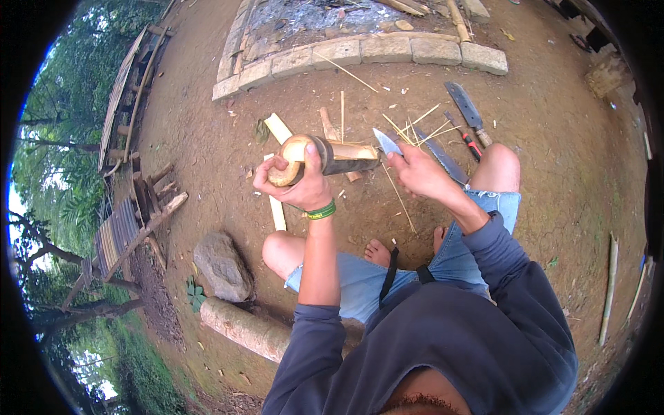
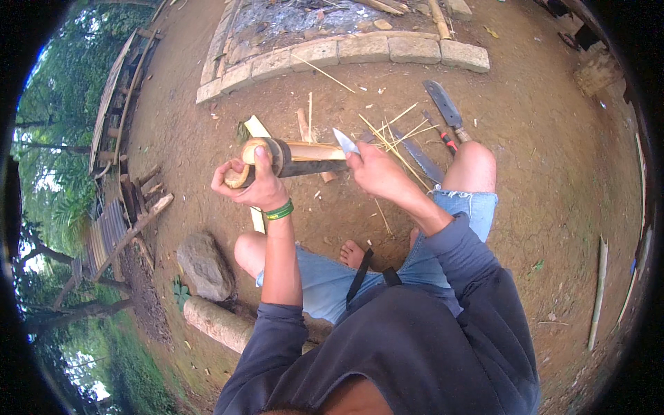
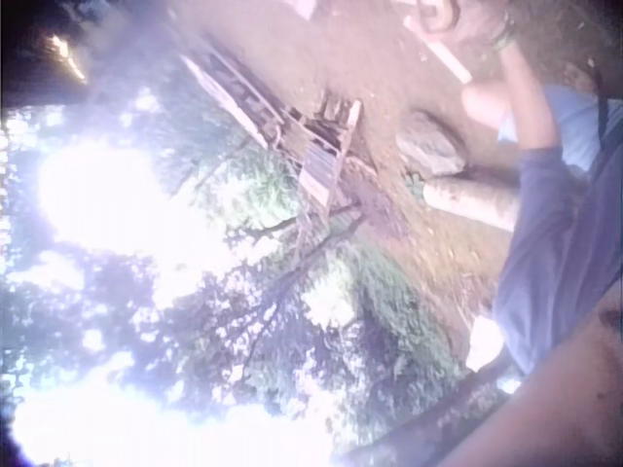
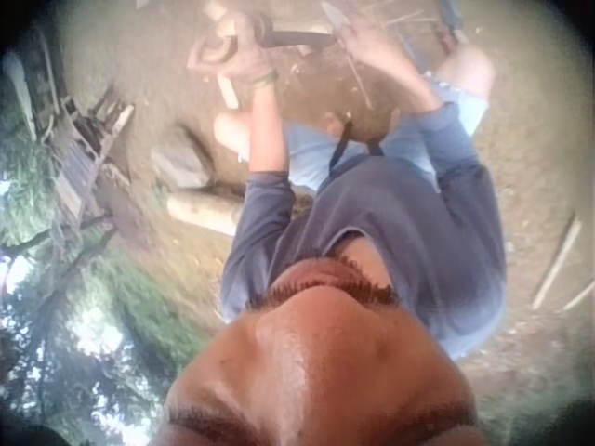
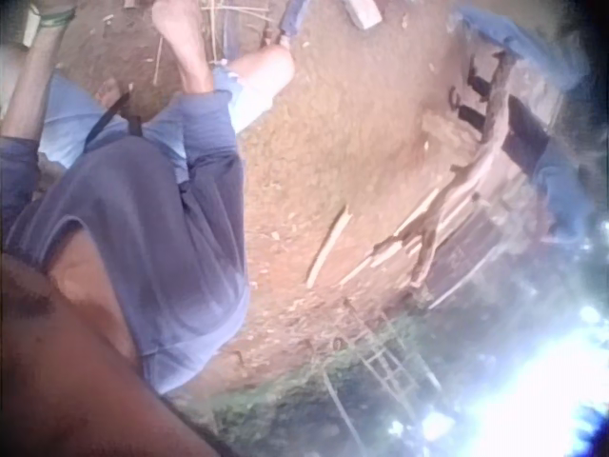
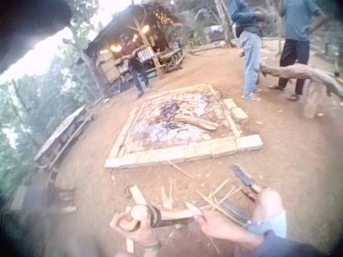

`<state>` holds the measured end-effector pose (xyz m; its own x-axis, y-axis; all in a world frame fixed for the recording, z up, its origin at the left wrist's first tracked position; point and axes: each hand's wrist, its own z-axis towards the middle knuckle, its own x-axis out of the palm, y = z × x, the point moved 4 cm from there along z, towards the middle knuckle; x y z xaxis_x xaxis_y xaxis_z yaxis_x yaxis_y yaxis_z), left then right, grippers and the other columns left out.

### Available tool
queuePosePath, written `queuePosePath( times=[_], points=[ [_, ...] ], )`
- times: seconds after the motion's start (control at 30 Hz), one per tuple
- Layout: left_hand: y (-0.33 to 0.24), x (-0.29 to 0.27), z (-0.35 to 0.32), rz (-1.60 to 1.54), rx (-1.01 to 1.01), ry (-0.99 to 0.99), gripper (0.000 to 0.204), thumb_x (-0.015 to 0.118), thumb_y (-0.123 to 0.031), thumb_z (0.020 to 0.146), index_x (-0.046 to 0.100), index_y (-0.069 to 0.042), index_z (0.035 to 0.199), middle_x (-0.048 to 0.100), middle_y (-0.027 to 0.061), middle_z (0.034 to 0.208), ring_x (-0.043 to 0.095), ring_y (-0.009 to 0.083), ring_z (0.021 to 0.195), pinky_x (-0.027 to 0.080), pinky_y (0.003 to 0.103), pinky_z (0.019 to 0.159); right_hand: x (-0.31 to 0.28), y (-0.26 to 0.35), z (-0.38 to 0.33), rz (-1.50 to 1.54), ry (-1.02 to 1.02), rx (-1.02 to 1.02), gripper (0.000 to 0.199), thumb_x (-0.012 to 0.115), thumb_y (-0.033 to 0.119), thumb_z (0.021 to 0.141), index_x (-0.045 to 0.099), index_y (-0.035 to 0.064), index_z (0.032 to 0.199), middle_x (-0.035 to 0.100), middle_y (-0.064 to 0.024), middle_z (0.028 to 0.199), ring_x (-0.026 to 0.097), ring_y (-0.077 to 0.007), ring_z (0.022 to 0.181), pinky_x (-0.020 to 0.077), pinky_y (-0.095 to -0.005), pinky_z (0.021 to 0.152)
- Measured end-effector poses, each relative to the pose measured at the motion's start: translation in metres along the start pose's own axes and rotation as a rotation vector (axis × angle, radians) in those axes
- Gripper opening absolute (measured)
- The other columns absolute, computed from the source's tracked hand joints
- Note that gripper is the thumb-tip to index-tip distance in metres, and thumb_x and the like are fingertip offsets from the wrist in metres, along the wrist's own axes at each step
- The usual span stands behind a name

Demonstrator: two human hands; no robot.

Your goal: The person sits on the ground and uses a knife to carve and shape a cylindrical piece of wood. They hold the wood in their left hand and use the knife in their right hand to shave off thin strips, gradually refining the object's shape.

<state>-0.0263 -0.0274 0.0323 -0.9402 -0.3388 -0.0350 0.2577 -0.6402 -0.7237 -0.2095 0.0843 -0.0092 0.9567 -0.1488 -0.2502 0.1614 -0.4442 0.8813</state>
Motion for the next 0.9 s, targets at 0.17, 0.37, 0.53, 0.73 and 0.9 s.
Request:
queuePosePath(
  times=[0.17,0.37,0.53,0.73,0.9],
  points=[
    [-0.007,0.015,-0.01,-0.082,-0.048,0.023,0.063,0.09,-0.012,0.066,0.042,-0.011,0.107,0.044,0.0025,0.091,0.046,0.017,0.087,0.039,0.036,0.088,0.041,0.005,-0.014,-0.082,-0.304,-0.452,0.023,0.048,0.022,0.101,0.053,0.0012,0.11,0.059,-0.0168,0.065,0.058,-0.0352,0.05,0.0456,-0.0436,0.049],
    [-0.019,0.013,-0.02,0.025,0.002,-0.027,0.062,0.09,-0.012,0.064,0.041,-0.011,0.102,0.041,0.0026,0.089,0.044,0.0186,0.086,0.038,0.037,0.086,0.045,0.039,-0.027,-0.09,-0.153,-0.27,0.02,0.048,0.016,0.099,0.049,-0.004,0.095,0.06,-0.0308,0.076,0.059,-0.0518,0.076,0.0441,-0.057,0.066],
    [-0.014,0.014,-0.02,0.024,0.031,-0.033,0.06,0.088,-0.014,0.064,0.04,-0.01,0.1,0.041,0.0027,0.089,0.044,0.0185,0.084,0.039,0.037,0.082,0.036,0.039,-0.028,-0.049,-0.129,-0.233,0.023,0.049,0.018,0.098,0.05,-0.0049,0.093,0.059,-0.0319,0.075,0.059,-0.0524,0.081,0.0438,-0.0571,0.07],
    [-0.011,0.015,-0.012,0.01,0.06,-0.036,0.059,0.087,-0.013,0.065,0.04,-0.01,0.1,0.041,0.003,0.089,0.045,0.0183,0.084,0.039,0.036,0.082,0.033,0.042,-0.031,-0.118,-0.119,-0.279,0.02,0.051,0.011,0.093,0.05,-0.009,0.092,0.062,-0.031,0.075,0.062,-0.0514,0.078,0.0502,-0.0557,0.068],
    [-0.01,0.012,-0.01,0.055,0.101,-0.004,0.056,0.085,-0.007,0.07,0.038,-0.01,0.101,0.044,0.0033,0.092,0.047,0.0173,0.085,0.044,0.037,0.082,0.034,0.047,-0.029,-0.351,-0.024,-0.254,0.015,0.052,0.007,0.089,0.051,-0.0075,0.092,0.064,-0.0296,0.076,0.067,-0.0459,0.078,0.0534,-0.0525,0.066]
  ],
)
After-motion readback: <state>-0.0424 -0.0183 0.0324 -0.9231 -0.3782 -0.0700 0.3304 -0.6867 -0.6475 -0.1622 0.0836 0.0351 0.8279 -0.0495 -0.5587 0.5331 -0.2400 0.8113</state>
